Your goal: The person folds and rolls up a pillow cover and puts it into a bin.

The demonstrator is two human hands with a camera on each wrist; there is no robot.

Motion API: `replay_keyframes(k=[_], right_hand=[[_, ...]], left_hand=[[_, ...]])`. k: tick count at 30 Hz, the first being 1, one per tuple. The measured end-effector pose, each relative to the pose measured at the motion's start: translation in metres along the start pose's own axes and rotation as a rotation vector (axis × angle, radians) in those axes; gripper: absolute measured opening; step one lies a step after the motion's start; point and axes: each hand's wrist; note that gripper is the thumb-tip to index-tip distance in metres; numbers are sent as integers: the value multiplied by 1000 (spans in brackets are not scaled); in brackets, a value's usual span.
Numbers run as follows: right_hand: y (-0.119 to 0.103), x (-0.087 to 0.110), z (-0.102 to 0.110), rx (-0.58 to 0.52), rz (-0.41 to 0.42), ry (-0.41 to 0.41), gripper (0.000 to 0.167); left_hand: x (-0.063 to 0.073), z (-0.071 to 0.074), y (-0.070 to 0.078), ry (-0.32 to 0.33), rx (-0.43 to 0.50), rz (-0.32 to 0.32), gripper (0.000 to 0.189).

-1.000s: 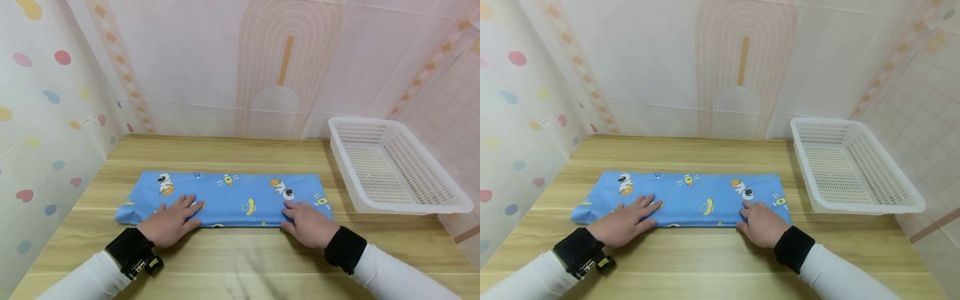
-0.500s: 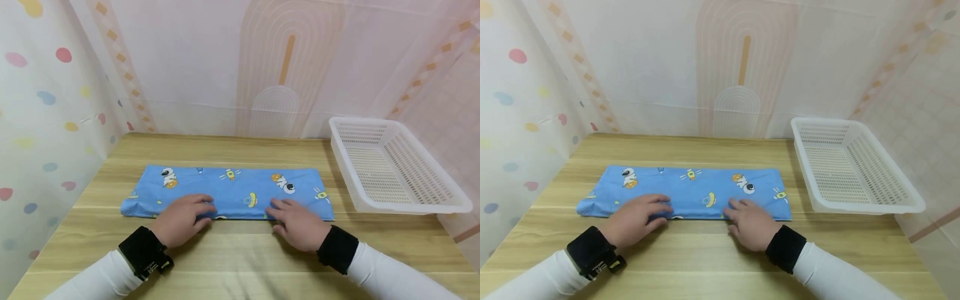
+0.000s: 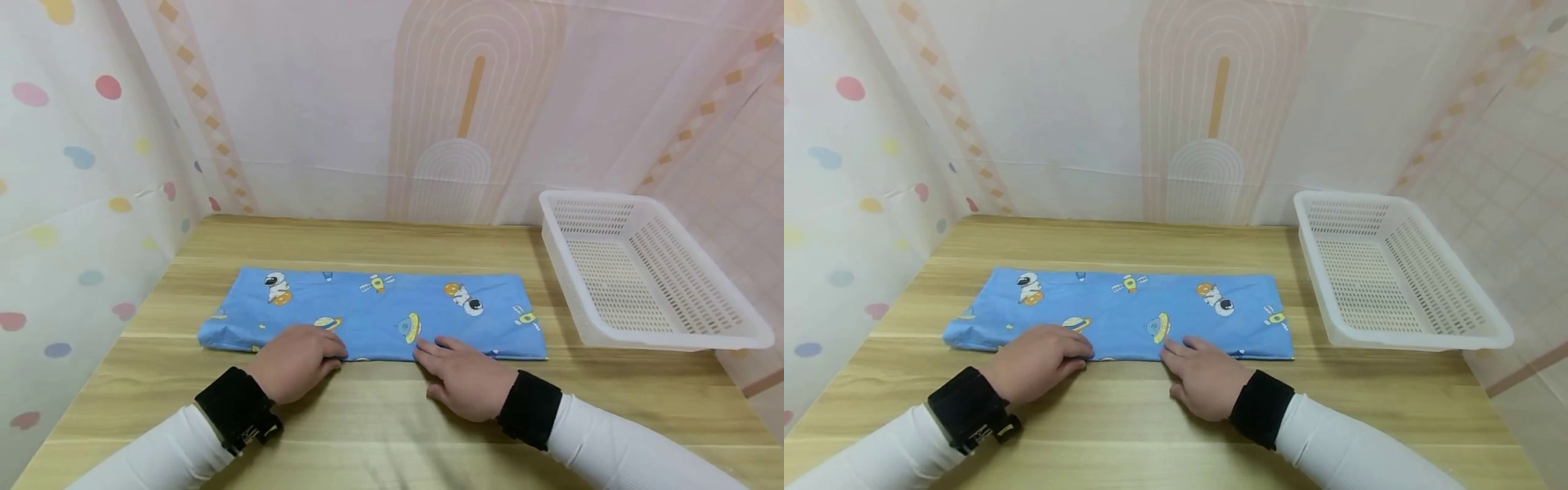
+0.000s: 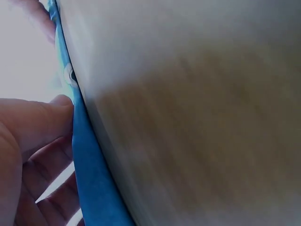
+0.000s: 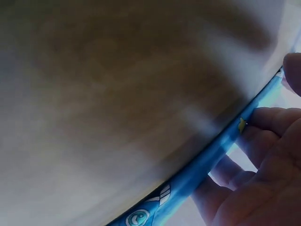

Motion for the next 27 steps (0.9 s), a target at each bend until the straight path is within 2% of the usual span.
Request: replay_keyframes(k=[7,9,19,27], right_hand=[[4,3,-2,-22,9,-6,61],[6,5,-2,-39,7,-10,61],[24,19,-5,-139,-50,-36,59],[45,42,-12,-221,-98,-27,59]], left_hand=[[10,6,-11,-12,37,138,14],[14,8,-17,-5,41,161,13],[35,18,-42,42,36,223,11],[54,27,-65,85,26,271,7]])
Point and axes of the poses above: each hand's wrist, its own x-axis away from the middle knuckle, its own z-axis out of the back of the hand, y = z × x, and after that the axes turned 13 degrees about x, right-handed
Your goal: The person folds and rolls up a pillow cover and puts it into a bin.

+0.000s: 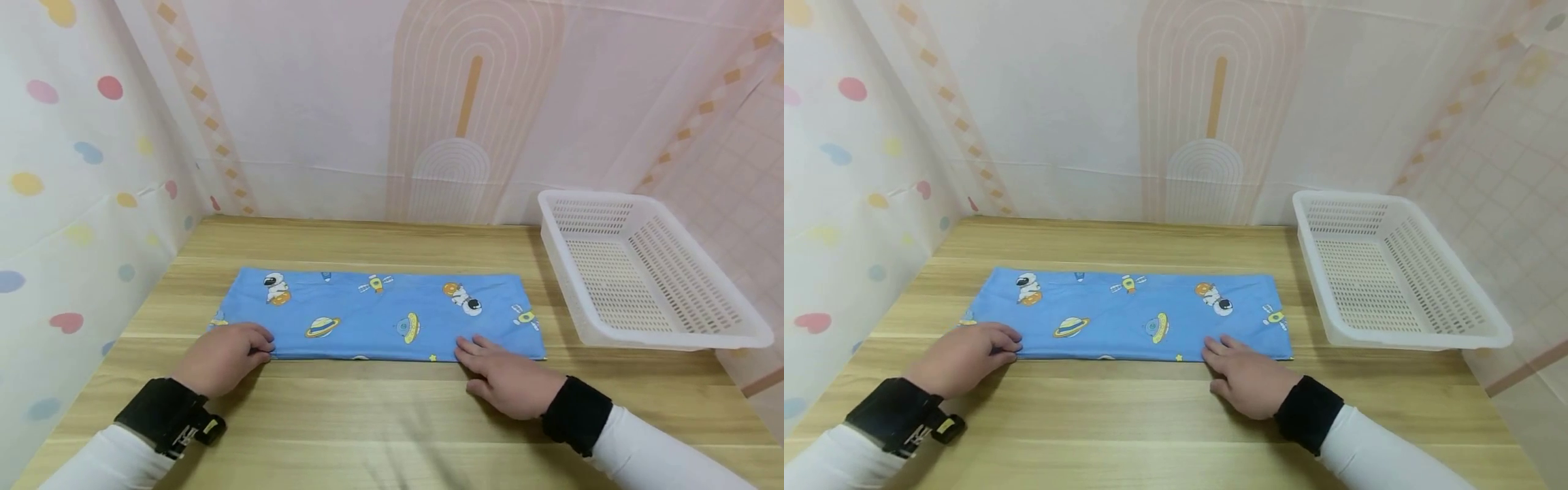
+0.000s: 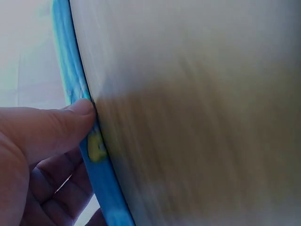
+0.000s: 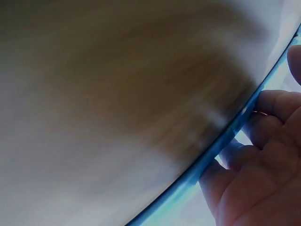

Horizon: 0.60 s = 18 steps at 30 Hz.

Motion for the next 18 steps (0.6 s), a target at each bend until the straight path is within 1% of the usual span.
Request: replay_keyframes(k=[4,9,15,18], right_hand=[[11,9,-1,-20,-30,2,59],[22,18,-2,-15,-65,15,59],[32,28,0,9,-77,57,57],[36,31,1,19,-78,82,55]], left_hand=[[5,5,-11,9,23,41,9],[8,11,-23,18,34,76,12],[8,15,-32,16,25,118,17],[9,17,-35,11,42,138,18]])
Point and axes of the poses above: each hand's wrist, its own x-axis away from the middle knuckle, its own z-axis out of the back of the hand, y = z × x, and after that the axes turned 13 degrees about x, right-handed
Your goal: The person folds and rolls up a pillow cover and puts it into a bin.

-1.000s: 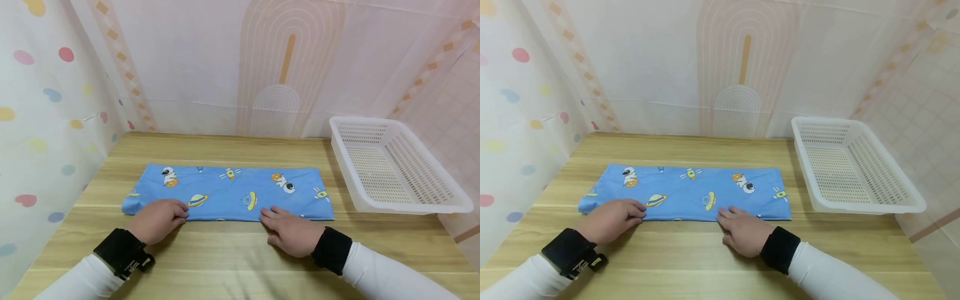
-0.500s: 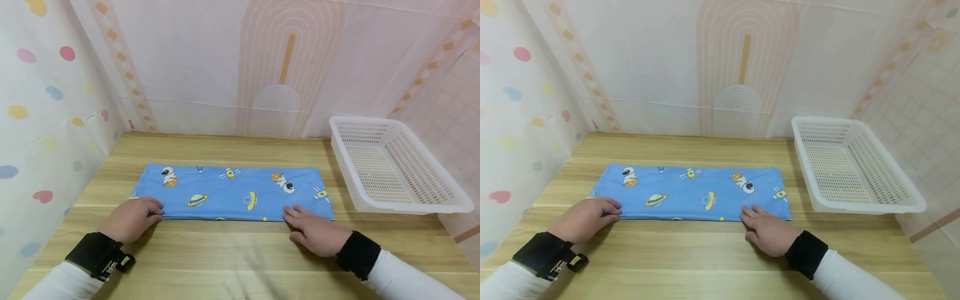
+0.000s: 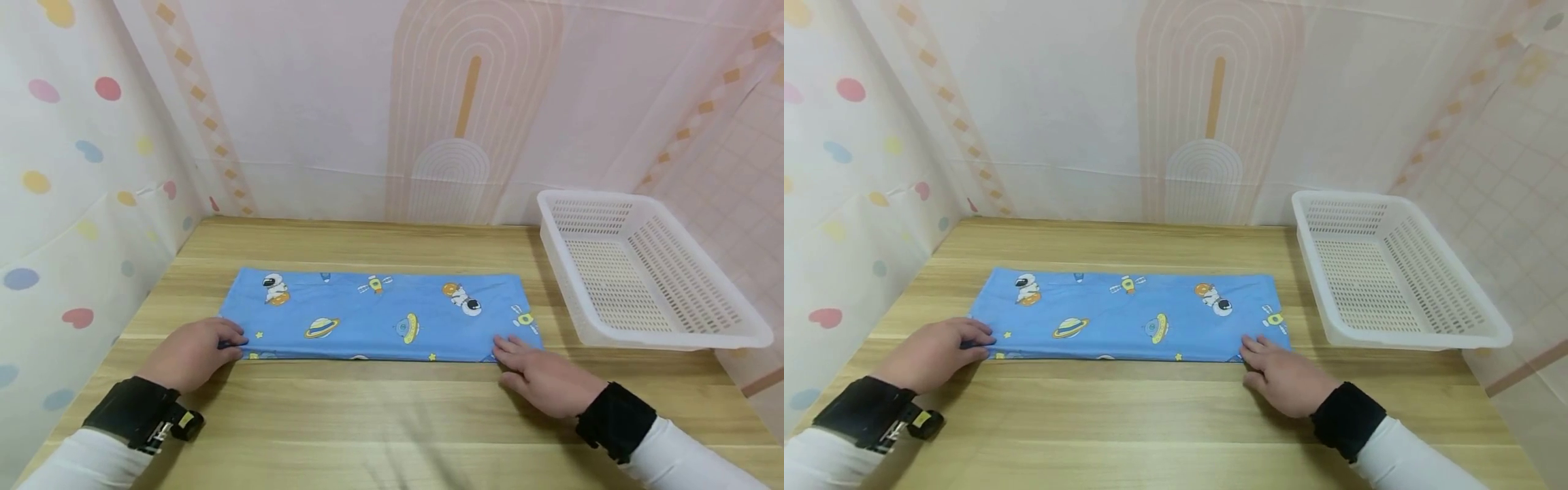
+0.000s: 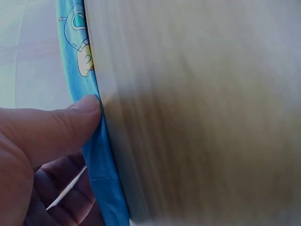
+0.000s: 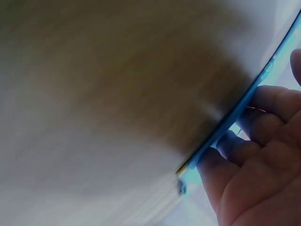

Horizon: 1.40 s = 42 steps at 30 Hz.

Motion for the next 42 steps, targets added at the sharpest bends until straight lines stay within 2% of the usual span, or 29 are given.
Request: replay_keyframes(k=[8,17,26,33,38,42], right_hand=[[4,-3,3,18,-12,19,52],[2,-21,12,89,-29,40,49],[-25,-39,12,167,-165,49,51],[-22,-53,16,204,-133,74,42],[-17,-59,22,251,-134,59,48],[-15,-60,22,238,-151,45,50]], left_hand=[[-1,2,-5,-19,43,49,17],[1,-1,3,-24,19,33,19],[0,-5,6,-7,6,42,16],[-1,-6,10,5,-16,40,14],[-2,-7,17,-5,-27,46,15],[-3,-6,19,-7,-31,62,16]])
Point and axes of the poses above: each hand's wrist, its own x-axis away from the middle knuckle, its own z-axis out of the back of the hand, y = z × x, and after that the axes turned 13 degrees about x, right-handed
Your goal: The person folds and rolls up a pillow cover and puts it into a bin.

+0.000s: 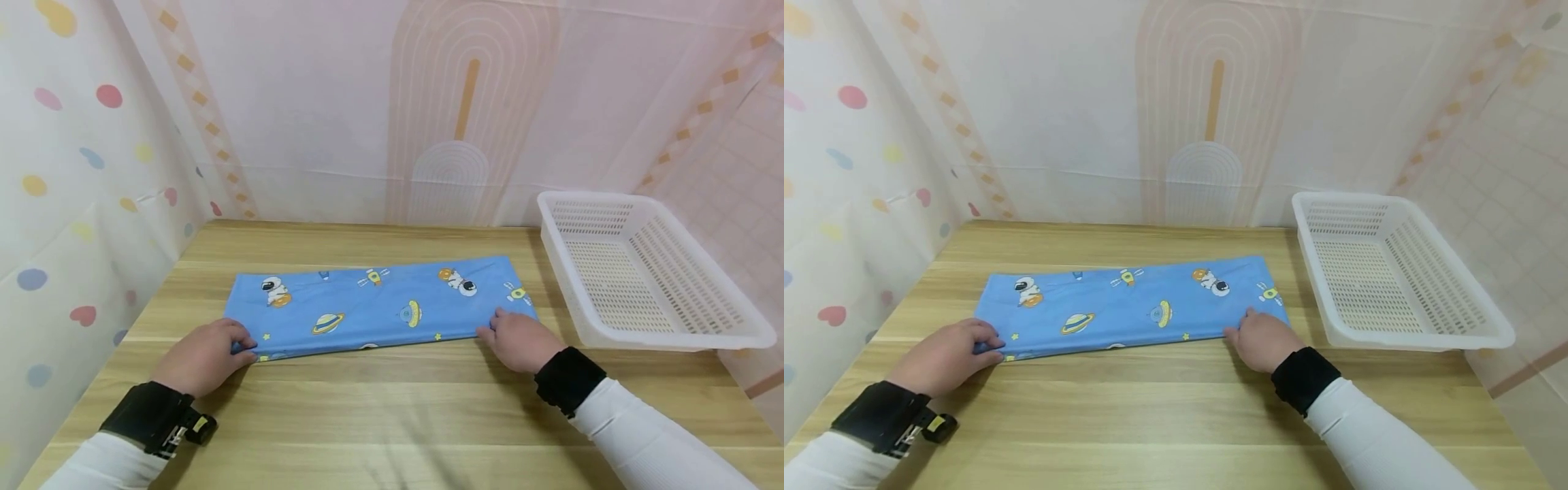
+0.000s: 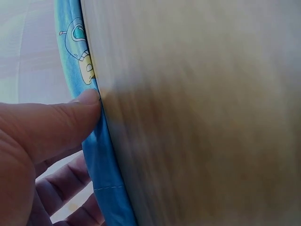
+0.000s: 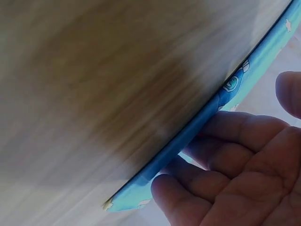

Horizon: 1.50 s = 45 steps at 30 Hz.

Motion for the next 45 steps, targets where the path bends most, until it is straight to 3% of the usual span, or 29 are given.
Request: replay_keyframes(k=[13,24,45], right_hand=[[3,-1,-4,-33,-23,3,45],[4,-4,-3,8,-4,-2,44],[21,-32,-1,-100,-218,-9,55]], left_hand=[[-1,1,-1,-10,6,6,18],[-2,0,0,-9,3,14,18],[-20,-10,22,32,15,4,19]])
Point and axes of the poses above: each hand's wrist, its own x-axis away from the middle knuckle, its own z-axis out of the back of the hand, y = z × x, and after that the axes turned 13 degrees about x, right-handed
